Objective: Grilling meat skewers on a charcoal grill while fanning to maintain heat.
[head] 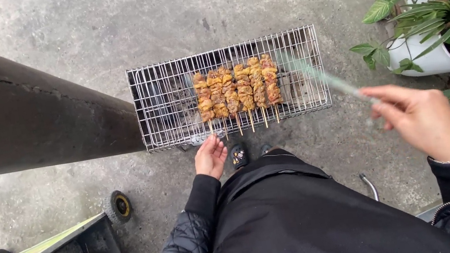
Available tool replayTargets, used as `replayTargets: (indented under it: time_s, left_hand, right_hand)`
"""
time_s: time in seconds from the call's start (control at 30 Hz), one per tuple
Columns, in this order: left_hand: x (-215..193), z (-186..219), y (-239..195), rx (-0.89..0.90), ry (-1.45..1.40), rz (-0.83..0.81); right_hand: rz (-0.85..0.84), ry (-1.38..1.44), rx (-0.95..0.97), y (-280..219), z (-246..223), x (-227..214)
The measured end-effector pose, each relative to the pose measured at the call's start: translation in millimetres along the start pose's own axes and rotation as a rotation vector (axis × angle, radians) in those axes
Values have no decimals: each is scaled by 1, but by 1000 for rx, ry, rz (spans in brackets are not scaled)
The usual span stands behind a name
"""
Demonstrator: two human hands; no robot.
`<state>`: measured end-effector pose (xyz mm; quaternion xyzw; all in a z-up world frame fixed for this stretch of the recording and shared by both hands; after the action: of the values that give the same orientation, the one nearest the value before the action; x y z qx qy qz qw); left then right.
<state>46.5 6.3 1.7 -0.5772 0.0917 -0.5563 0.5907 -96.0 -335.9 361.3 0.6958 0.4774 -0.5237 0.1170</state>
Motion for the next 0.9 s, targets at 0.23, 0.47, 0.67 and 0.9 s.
replayTargets:
  time_s: [0.23, 0.47, 0.67, 0.9]
  left_hand:
    - [0, -3, 10, 17, 49, 119]
    - [-3, -2, 10, 55, 46, 105]
    - [3, 2, 3, 43, 81, 180]
    - [1, 3, -3, -16, 109, 175]
  right_hand:
    - [-340, -253, 34, -2, -3, 11]
    - [-178, -115, 32, -2, -3, 6]
    - [-93, -54, -2, -3, -5, 8]
    - [94, -111, -53, 5, 20, -3]
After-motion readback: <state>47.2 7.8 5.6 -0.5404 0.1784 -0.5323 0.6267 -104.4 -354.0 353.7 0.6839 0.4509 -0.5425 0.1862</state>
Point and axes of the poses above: each hand's wrist, its own y-axis towards the middle knuckle, its own x-axis out of the palm, z = x × y, the point moved 2 cm from there along y, towards the middle knuckle, and after that the axes turned 3 degrees about -y, right-handed, at the moved point
